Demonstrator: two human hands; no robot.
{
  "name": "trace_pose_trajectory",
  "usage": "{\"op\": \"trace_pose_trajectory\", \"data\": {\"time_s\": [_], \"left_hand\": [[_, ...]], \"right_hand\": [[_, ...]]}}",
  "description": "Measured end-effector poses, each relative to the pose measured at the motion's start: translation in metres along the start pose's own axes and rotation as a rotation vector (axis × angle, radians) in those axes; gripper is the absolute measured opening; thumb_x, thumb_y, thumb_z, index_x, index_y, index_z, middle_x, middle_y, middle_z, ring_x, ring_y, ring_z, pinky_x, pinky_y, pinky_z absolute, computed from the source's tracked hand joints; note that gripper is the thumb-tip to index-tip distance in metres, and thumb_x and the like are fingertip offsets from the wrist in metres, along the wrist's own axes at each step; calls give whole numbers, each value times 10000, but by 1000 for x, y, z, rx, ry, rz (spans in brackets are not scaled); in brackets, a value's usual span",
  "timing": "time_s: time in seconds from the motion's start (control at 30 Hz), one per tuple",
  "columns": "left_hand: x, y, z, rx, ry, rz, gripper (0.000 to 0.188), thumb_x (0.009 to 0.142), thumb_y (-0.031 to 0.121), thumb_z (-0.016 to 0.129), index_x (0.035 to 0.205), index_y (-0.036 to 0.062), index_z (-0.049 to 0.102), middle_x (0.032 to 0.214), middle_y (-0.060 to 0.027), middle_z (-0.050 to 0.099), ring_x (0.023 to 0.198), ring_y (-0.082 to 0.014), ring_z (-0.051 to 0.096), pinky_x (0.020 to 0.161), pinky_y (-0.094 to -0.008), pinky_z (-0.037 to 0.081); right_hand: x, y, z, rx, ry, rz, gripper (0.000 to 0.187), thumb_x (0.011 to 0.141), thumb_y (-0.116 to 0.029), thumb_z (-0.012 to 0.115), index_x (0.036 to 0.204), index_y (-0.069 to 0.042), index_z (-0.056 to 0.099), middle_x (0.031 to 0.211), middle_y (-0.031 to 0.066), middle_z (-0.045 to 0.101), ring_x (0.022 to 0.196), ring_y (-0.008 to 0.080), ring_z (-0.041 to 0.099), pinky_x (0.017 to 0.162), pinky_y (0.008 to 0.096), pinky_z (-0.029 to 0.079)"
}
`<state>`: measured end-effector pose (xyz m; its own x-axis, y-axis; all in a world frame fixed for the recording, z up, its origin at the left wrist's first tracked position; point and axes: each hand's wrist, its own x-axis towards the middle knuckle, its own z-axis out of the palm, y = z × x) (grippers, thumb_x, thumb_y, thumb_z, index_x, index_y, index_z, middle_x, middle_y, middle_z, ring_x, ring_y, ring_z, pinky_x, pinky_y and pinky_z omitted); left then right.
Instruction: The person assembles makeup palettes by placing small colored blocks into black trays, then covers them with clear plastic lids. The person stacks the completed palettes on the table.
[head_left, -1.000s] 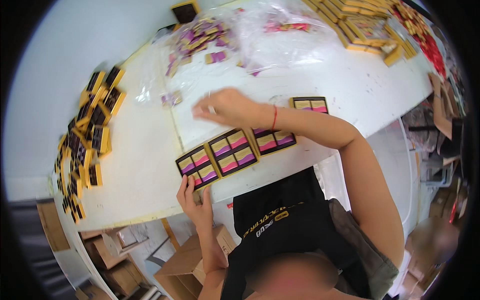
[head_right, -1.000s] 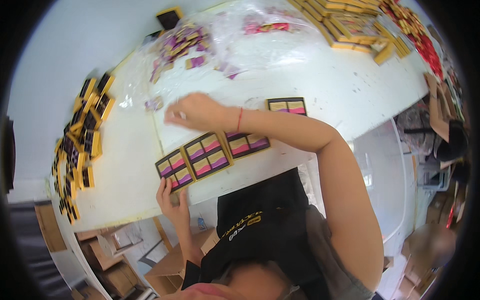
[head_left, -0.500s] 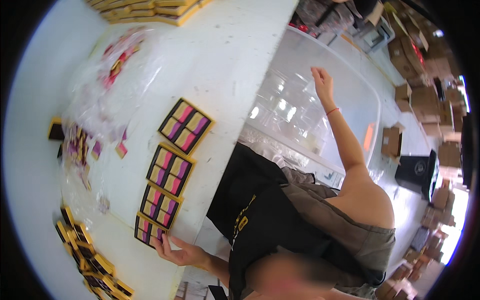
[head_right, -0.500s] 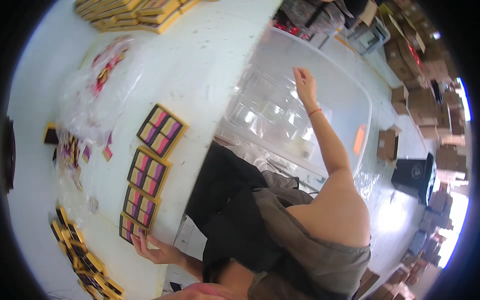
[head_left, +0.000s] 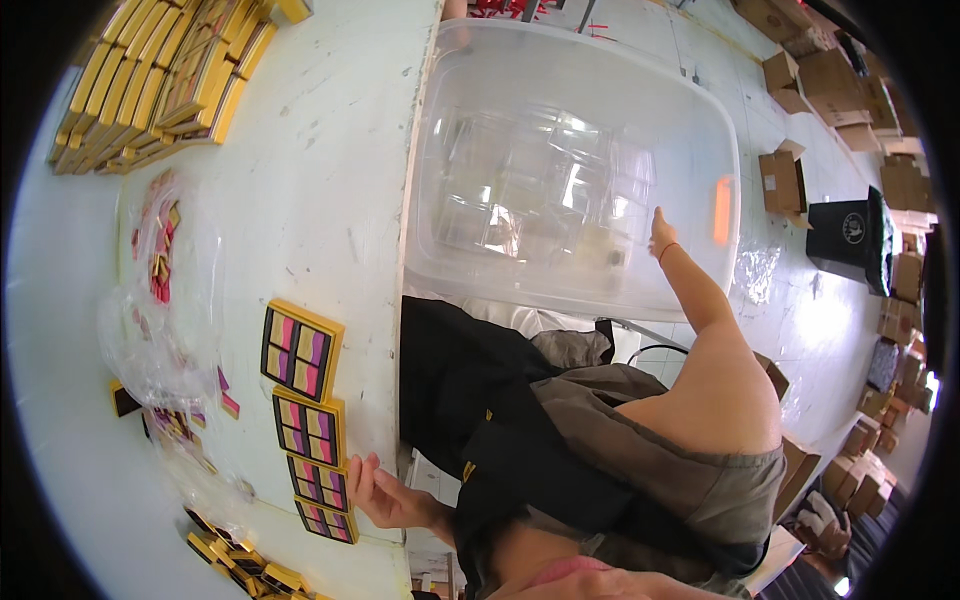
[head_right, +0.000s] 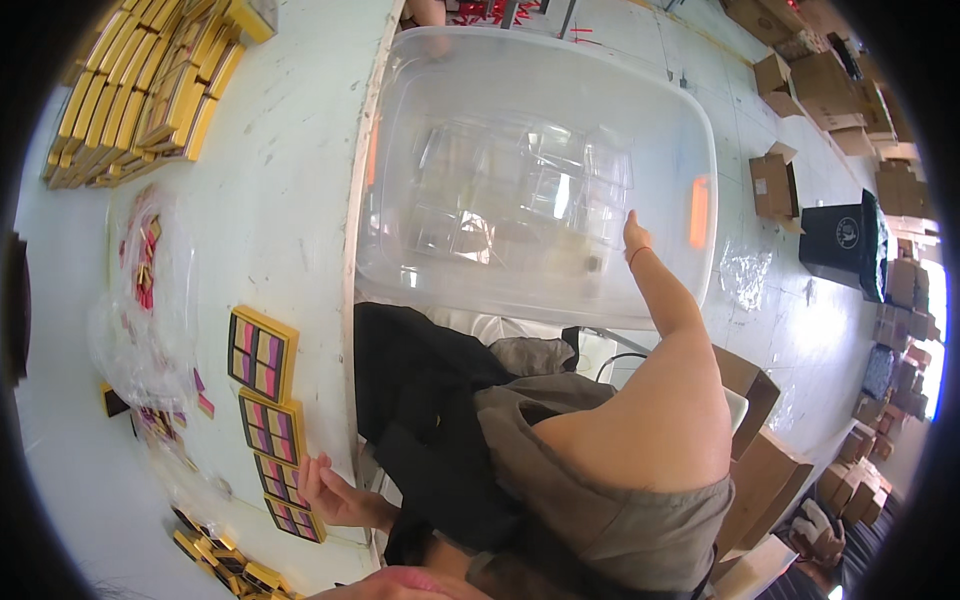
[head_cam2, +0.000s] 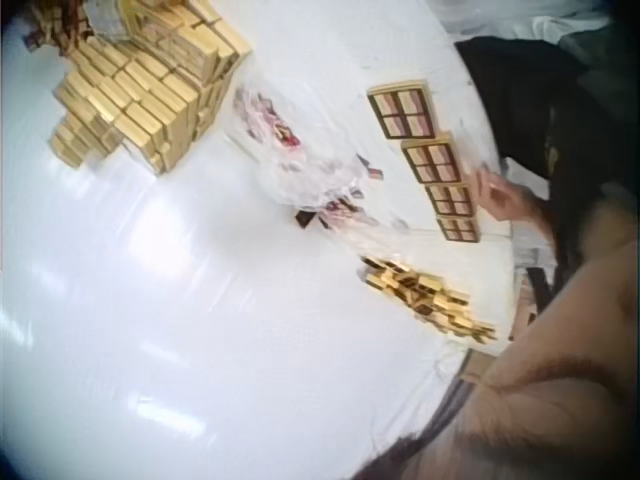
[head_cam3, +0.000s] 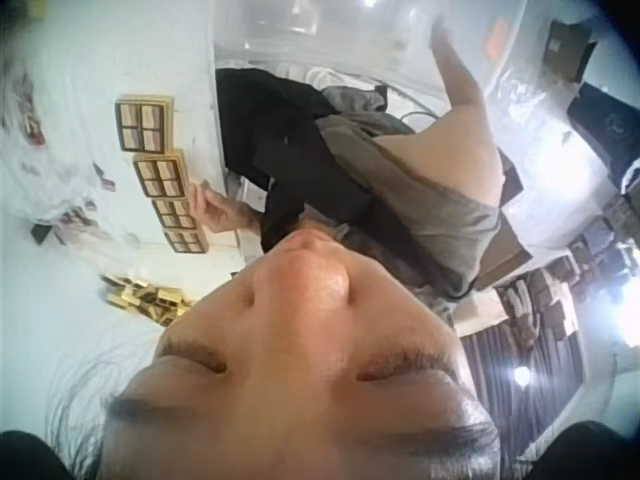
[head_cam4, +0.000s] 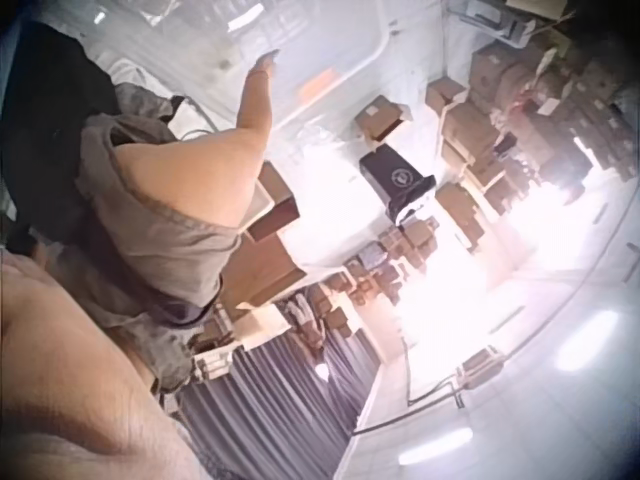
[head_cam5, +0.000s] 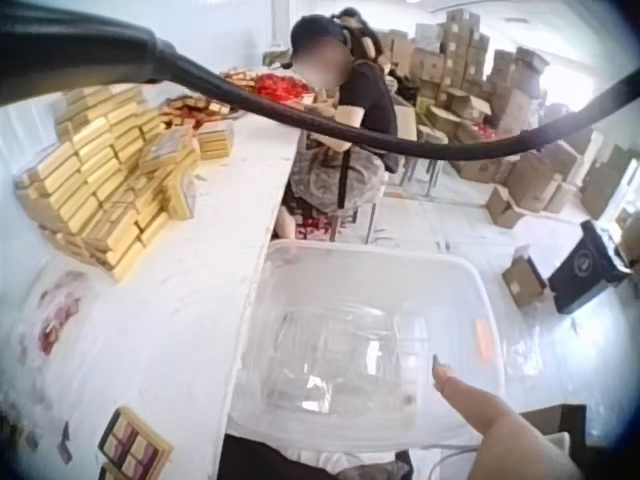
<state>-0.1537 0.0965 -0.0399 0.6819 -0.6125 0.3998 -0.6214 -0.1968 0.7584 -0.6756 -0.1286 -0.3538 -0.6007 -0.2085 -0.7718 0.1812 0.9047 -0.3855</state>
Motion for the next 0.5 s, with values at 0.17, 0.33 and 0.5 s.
{"op": "trace_pose_trajectory", "data": {"time_s": [0.17,0.33,0.5], "left_hand": [[6,8,11,35,-81,18,180,974,27,522,1053,-86,638,1169,-212,596,1007,-261,624,845,-346,537],[8,16,20,32,-111,-13,146,950,-3,544,1029,-80,640,1117,-214,609,996,-274,623,846,-352,532],[16,16,42,31,-151,-1,109,904,-32,575,968,-37,663,1028,-192,642,950,-275,630,822,-347,529]], "right_hand": [[3,26,9,384,-169,291,874,927,-732,334,1584,-207,94,1637,128,89,1499,348,113,1135,639,223],[80,59,50,380,-169,-2,1054,786,-828,491,1565,-182,195,1578,208,196,1430,397,270,1071,567,388],[98,57,92,981,-24,24,1080,676,-756,681,1506,-170,315,1473,140,350,1260,345,421,961,481,469]]}}
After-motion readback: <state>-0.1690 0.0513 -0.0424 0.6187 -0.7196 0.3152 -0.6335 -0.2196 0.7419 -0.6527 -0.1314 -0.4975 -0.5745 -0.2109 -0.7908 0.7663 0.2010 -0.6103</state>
